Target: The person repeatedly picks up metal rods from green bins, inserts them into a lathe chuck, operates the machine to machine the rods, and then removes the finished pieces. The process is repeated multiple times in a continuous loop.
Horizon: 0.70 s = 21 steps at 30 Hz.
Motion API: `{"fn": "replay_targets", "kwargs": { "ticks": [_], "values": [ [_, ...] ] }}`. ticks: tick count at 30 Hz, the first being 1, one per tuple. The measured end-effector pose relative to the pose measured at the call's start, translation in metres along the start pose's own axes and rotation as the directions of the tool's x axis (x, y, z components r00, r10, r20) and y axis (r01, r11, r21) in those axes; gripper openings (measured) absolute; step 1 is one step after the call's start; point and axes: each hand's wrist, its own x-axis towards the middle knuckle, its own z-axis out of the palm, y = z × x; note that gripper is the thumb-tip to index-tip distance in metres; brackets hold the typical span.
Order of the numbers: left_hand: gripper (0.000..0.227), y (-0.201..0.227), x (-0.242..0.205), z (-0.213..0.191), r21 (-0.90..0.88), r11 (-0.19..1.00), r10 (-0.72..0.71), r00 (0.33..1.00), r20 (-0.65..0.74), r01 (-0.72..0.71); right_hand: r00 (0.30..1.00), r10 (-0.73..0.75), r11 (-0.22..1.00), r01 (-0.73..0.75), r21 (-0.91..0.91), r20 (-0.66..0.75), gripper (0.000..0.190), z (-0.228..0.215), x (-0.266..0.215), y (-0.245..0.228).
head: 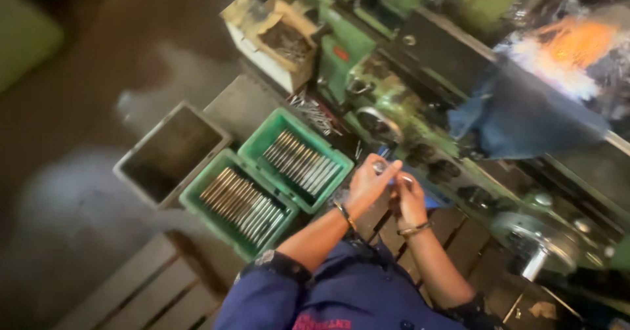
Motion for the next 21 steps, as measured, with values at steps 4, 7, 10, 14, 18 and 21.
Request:
{"fn": "replay_targets", "kwargs": {
  "ticks": [4,7,10,14,18,21],
  "values": [
    [0.044,-0.046,0.001,-0.016,-0.316,0.890,-0.203,0.906,0.371,0.329,0.975,-0.164,0.987,0.161,-0.029,-0.152,0.016,0.014,-0.002,0.032],
    [0.043,-0.104,0.000,-0.025,-0.171,0.948,-0.170,0.879,0.445,0.270,0.940,-0.146,0.987,0.161,0.025,-0.307,0.012,0.016,0.000,0.050],
    [0.035,-0.165,0.015,-0.051,0.182,0.981,-0.129,0.928,0.351,0.067,0.933,-0.130,0.959,0.204,0.196,-0.337,0.012,0.001,0.003,0.049],
    [0.029,-0.239,0.079,-0.103,0.621,0.760,-0.245,0.970,0.001,0.191,0.936,-0.137,0.967,0.198,0.161,-0.323,0.013,-0.031,-0.018,0.045],
    [0.038,-0.285,0.147,-0.139,0.642,0.624,-0.363,0.893,-0.267,0.446,0.932,-0.127,0.985,0.160,0.069,-0.338,0.017,-0.038,-0.051,0.052],
    [0.046,-0.309,0.174,-0.137,0.617,0.605,-0.402,0.862,-0.309,0.503,0.912,-0.112,0.994,0.109,-0.032,-0.395,0.019,-0.040,-0.070,0.063]
  ]
}}
